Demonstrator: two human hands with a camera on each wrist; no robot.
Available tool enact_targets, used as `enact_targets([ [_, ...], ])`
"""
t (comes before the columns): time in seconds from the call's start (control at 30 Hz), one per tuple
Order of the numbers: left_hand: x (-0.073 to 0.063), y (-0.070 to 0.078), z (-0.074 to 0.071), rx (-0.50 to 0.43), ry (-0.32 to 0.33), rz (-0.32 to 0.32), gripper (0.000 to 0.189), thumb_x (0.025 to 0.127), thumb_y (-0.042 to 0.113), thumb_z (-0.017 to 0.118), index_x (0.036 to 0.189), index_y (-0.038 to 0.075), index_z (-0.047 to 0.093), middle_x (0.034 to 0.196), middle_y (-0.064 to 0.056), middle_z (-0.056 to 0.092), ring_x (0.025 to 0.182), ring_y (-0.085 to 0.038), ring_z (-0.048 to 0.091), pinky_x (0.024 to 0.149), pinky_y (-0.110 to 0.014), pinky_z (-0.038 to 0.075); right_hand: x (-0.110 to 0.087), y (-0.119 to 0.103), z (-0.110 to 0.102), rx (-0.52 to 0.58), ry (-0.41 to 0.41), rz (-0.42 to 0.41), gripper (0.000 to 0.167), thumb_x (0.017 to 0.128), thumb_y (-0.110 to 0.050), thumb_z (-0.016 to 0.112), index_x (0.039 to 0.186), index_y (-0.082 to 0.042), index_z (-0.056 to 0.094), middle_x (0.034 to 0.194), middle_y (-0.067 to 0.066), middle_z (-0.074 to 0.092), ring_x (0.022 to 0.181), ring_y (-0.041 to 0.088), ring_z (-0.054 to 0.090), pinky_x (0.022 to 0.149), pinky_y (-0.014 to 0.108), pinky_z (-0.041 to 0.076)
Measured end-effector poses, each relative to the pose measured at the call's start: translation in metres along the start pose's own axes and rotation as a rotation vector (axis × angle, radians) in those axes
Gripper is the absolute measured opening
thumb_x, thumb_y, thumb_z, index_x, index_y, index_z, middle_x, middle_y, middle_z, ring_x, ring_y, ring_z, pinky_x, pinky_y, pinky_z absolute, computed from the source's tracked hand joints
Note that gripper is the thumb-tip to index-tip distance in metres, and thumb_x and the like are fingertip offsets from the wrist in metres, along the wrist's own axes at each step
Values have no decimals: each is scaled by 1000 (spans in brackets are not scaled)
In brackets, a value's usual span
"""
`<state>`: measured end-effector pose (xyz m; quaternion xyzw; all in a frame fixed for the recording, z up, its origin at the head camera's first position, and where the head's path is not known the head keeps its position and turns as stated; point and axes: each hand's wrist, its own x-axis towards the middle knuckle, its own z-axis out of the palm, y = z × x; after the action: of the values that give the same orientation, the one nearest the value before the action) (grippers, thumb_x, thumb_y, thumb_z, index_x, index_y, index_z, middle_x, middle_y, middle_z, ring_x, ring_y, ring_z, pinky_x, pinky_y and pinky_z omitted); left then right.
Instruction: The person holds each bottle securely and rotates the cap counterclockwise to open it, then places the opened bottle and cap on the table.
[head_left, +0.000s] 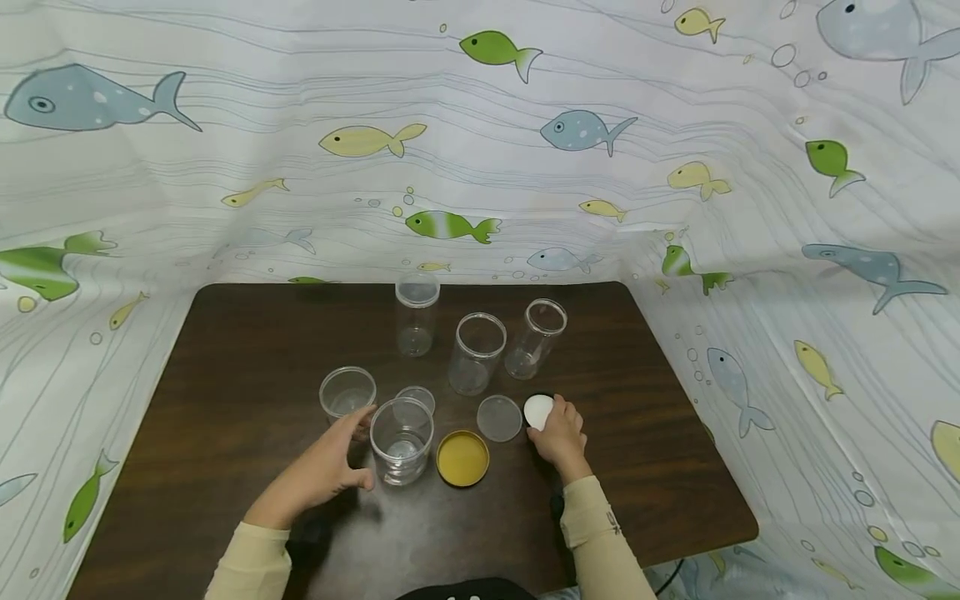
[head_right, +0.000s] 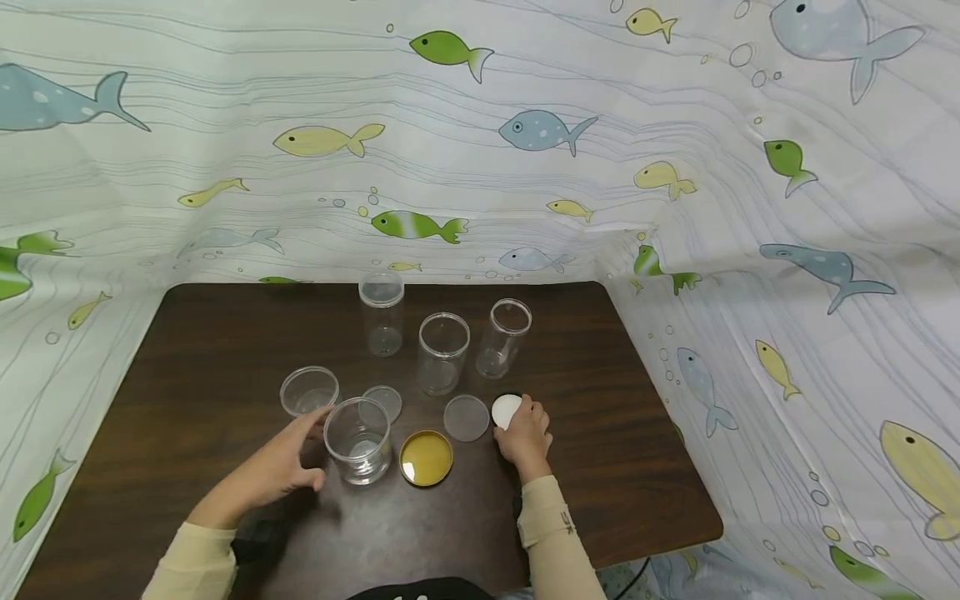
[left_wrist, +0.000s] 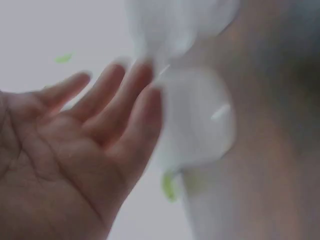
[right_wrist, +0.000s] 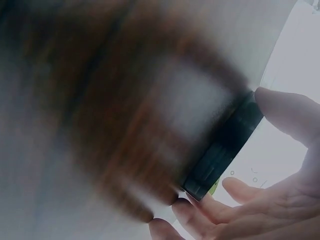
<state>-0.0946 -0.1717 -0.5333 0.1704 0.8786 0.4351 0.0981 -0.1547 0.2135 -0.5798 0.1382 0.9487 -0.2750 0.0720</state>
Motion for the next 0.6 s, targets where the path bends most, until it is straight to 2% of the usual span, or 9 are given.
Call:
enact_targets([
  [0.1,-5,7,-30,-23,-74,40,118,70,65,65,154,-6,24,137,-28,51,122,-49,53,92,-62,49,-1,0,1,-6,-6,3,86,87,-20,79,153,2,29,150,30,34,139,50,28,101,71,30],
  [0.17,-4,9,-45,7,-72,78,112,78,73,55,153,-6,27,135,-26,53,120,-48,55,89,-61,50,-1,1,1,-14,-3,7,85,87,-21,79,153,2,29,149,30,34,139,50,29,101,71,30],
  [0.27,3,7,-61,65,-24,99,93,94,66,46,151,-6,31,130,-24,57,115,-45,59,87,-60,51,-1,2,2,-14,1,-1,85,87,-20,79,152,2,30,149,30,35,138,50,29,101,71,31],
  [0.33,10,4,-68,113,6,72,80,100,56,47,150,-5,34,128,-23,59,114,-43,61,88,-60,50,-1,1,2,-10,1,-10,84,87,-21,79,152,2,30,148,30,36,138,50,30,100,71,31],
  [0.43,25,2,-75,141,14,16,69,102,43,56,149,-4,38,129,-22,60,116,-42,60,90,-59,50,-1,1,2,-14,4,-13,84,87,-21,79,152,2,30,148,30,36,138,50,30,100,71,31],
  [0.5,35,0,-77,131,17,-8,70,100,41,63,149,-2,39,132,-23,60,119,-42,59,90,-58,51,0,2,2,-24,3,-12,85,87,-21,79,152,2,30,148,30,36,138,50,30,100,71,32],
  [0.6,52,-3,-79,119,49,-3,73,96,41,69,148,-1,42,135,-23,58,121,-42,56,92,-58,50,0,3,2,-28,5,-11,85,87,-22,79,152,2,31,148,30,36,137,50,31,100,71,32],
])
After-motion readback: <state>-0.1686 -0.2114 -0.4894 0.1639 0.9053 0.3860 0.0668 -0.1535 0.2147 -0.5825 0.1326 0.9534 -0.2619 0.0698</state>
